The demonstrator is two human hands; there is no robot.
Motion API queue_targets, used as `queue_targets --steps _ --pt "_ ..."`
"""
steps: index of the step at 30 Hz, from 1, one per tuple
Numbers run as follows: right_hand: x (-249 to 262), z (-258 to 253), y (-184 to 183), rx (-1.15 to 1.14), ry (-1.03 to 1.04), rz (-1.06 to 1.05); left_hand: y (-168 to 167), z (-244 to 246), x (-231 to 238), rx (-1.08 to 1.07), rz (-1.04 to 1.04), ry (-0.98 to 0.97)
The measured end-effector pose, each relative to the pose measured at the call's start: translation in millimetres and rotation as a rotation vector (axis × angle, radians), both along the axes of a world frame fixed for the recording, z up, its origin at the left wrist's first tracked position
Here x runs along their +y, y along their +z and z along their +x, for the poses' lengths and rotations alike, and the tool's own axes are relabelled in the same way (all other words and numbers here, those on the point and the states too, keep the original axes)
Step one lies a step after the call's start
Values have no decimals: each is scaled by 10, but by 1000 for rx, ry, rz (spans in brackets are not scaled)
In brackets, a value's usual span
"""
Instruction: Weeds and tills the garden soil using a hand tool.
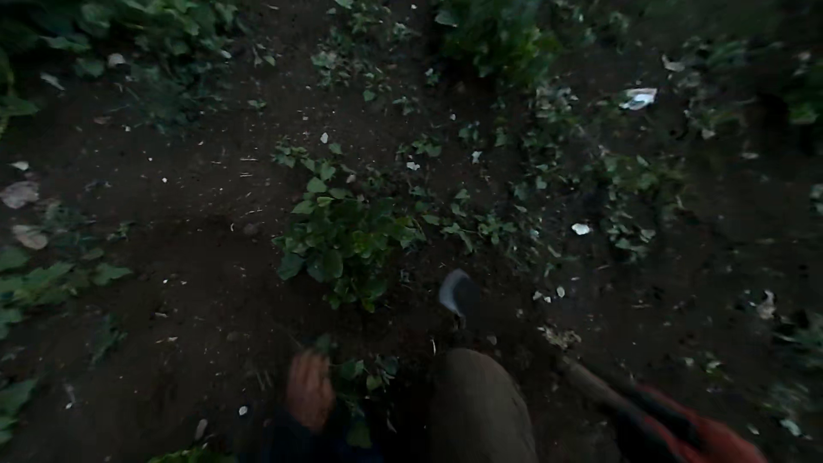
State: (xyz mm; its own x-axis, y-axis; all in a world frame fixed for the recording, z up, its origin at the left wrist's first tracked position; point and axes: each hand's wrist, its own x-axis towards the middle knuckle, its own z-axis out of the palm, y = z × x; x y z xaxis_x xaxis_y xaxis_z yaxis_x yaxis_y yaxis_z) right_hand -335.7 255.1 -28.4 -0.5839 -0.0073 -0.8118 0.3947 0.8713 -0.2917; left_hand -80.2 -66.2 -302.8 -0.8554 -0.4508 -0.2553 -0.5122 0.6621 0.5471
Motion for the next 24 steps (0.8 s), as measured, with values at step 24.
queue_targets --steps 24 --pt "-418 -281 -2062 64 -23 -287 236 -3232 490 -665 -229 -600"
